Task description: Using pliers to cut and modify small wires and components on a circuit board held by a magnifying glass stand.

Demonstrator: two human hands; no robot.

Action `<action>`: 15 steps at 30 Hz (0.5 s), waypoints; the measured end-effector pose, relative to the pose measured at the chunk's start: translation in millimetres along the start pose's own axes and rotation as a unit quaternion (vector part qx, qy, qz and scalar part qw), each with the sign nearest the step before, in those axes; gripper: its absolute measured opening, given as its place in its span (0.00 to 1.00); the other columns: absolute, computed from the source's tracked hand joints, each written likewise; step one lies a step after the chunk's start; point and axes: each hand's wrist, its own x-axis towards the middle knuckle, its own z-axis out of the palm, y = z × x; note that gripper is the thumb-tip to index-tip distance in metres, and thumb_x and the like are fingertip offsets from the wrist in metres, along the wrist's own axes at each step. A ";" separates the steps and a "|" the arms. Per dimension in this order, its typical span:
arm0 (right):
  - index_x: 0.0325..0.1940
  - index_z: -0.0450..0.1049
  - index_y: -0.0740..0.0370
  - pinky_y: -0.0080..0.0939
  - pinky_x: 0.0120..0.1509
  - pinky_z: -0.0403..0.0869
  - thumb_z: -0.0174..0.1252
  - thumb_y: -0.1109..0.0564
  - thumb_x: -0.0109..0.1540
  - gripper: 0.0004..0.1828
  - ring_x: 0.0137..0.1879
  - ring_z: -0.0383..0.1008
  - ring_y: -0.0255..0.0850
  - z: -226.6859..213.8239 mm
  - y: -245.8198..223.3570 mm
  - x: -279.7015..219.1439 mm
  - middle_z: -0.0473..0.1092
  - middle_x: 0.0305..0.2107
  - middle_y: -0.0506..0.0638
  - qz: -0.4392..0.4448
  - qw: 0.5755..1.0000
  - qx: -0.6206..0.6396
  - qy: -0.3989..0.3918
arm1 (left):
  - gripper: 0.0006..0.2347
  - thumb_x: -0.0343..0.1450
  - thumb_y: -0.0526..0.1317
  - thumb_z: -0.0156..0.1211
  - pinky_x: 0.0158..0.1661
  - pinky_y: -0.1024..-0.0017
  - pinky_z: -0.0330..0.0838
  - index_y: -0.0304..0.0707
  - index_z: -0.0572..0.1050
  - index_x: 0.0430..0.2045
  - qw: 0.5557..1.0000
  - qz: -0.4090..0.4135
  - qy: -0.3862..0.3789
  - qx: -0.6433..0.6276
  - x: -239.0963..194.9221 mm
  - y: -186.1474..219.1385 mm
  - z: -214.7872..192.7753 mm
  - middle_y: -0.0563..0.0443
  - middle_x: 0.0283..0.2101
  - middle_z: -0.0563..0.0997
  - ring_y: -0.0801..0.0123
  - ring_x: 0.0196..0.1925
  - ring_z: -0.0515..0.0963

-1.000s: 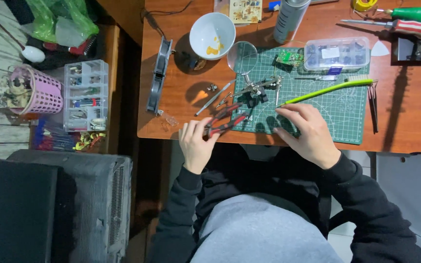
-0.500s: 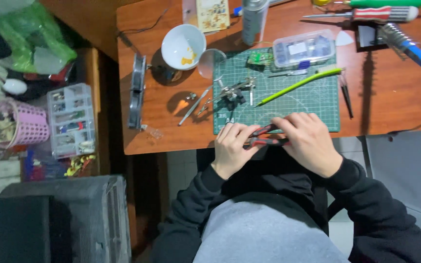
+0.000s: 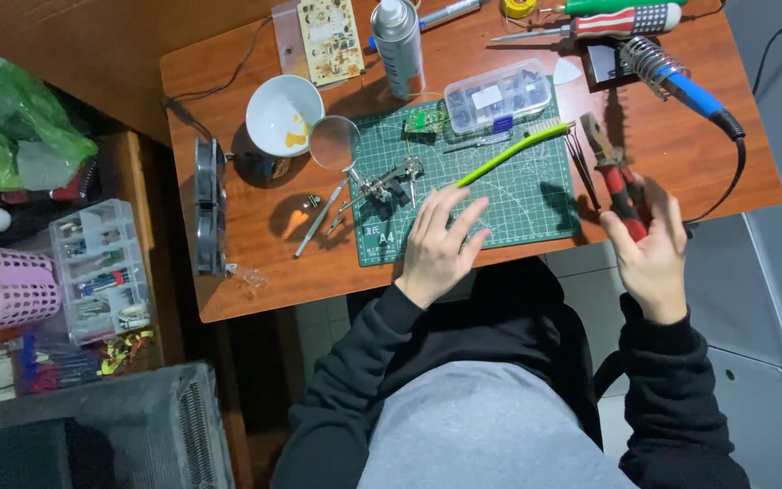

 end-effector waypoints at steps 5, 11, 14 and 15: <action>0.69 0.60 0.68 0.59 0.54 0.65 0.60 0.58 0.68 0.28 0.51 0.63 0.61 12.8 6.9 11.1 0.60 0.43 0.67 -0.070 0.990 -0.099 0.077 | 0.12 0.71 0.35 0.63 0.56 0.55 0.70 0.38 0.75 0.49 0.995 -0.034 -0.025 0.086 2.2 -16.2 20.3 0.38 0.58 0.72 0.48 0.60 0.71; 0.70 0.59 0.70 0.58 0.47 0.58 0.64 0.60 0.64 0.33 0.46 0.58 0.60 25.0 18.7 20.0 0.60 0.42 0.68 -0.087 0.962 -0.230 0.120 | 0.11 0.70 0.27 0.60 0.35 0.68 0.67 0.41 0.77 0.44 0.994 -0.060 0.009 0.090 5.2 -21.0 27.8 0.50 0.38 0.75 0.61 0.37 0.71; 0.70 0.59 0.68 0.56 0.47 0.57 0.64 0.59 0.64 0.33 0.47 0.58 0.59 27.0 19.4 20.8 0.62 0.43 0.67 -0.079 0.955 -0.253 0.132 | 0.09 0.69 0.26 0.61 0.34 0.68 0.67 0.39 0.78 0.40 0.997 -0.067 0.034 0.016 5.8 -15.1 23.4 0.50 0.34 0.75 0.61 0.34 0.71; 0.70 0.59 0.68 0.55 0.47 0.56 0.64 0.58 0.63 0.33 0.47 0.58 0.58 27.5 19.0 21.1 0.62 0.43 0.66 -0.077 0.952 -0.263 0.139 | 0.08 0.68 0.26 0.64 0.35 0.68 0.68 0.38 0.78 0.37 0.996 -0.074 0.046 -0.023 6.0 -13.1 21.7 0.50 0.34 0.75 0.61 0.35 0.72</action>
